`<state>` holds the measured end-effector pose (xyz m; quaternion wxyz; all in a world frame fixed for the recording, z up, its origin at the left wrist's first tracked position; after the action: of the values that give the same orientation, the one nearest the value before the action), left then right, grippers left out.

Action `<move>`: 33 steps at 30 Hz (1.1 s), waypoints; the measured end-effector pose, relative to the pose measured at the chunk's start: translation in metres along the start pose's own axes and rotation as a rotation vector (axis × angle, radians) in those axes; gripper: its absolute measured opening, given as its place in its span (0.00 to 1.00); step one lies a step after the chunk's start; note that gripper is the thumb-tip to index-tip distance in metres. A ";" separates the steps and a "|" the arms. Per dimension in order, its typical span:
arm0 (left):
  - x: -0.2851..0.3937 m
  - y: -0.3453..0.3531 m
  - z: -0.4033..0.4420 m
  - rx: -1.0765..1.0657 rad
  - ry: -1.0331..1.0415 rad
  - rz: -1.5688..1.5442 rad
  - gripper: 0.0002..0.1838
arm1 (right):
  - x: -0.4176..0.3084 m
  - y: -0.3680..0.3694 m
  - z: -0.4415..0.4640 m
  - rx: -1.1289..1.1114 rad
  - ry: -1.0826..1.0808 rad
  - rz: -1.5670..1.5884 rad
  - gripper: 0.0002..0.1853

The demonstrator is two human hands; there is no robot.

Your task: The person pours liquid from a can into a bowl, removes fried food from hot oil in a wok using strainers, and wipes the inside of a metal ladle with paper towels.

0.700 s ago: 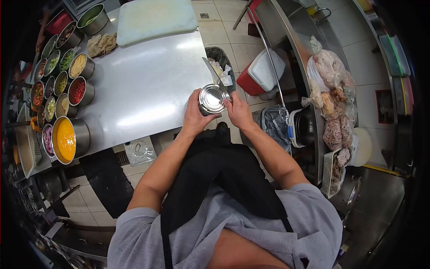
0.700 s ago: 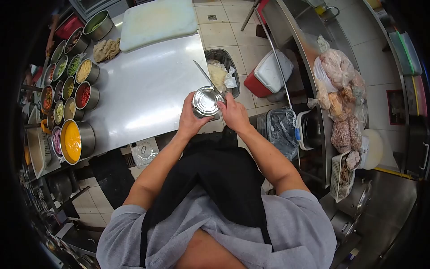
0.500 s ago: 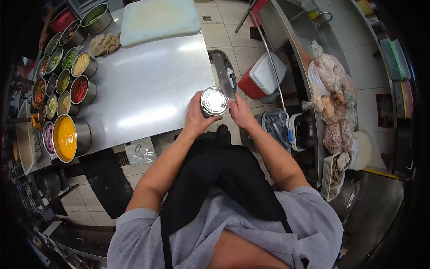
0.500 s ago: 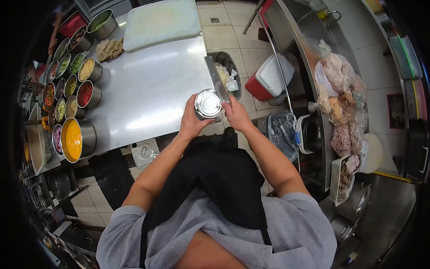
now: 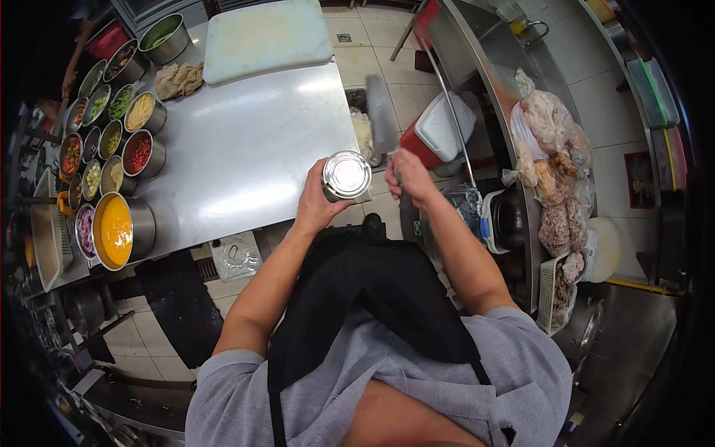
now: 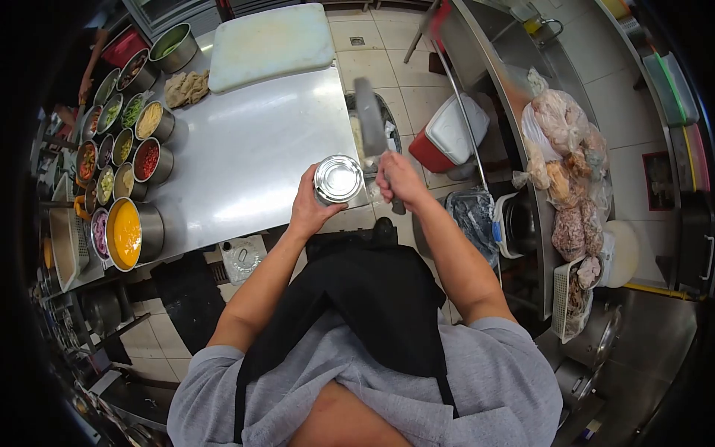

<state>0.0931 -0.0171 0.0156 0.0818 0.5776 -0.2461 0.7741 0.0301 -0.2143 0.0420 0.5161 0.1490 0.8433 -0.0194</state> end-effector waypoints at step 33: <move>0.001 -0.287 -0.594 1.218 -1.002 0.416 0.36 | -0.131 0.103 0.040 0.332 -0.898 -0.819 0.22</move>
<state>-0.2962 0.5138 -0.0268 -0.5119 0.7409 0.1085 0.4211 0.1486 -0.1534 0.1508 0.7405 -0.1303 0.5188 -0.4068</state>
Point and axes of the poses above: each hand's wrist, its own z-axis towards the middle knuckle, its own y-axis out of the palm, x = y × z, the point moved 7 cm from there along z, towards the middle knuckle, and after that the axes turned 2 degrees about x, right-handed, at the moved point
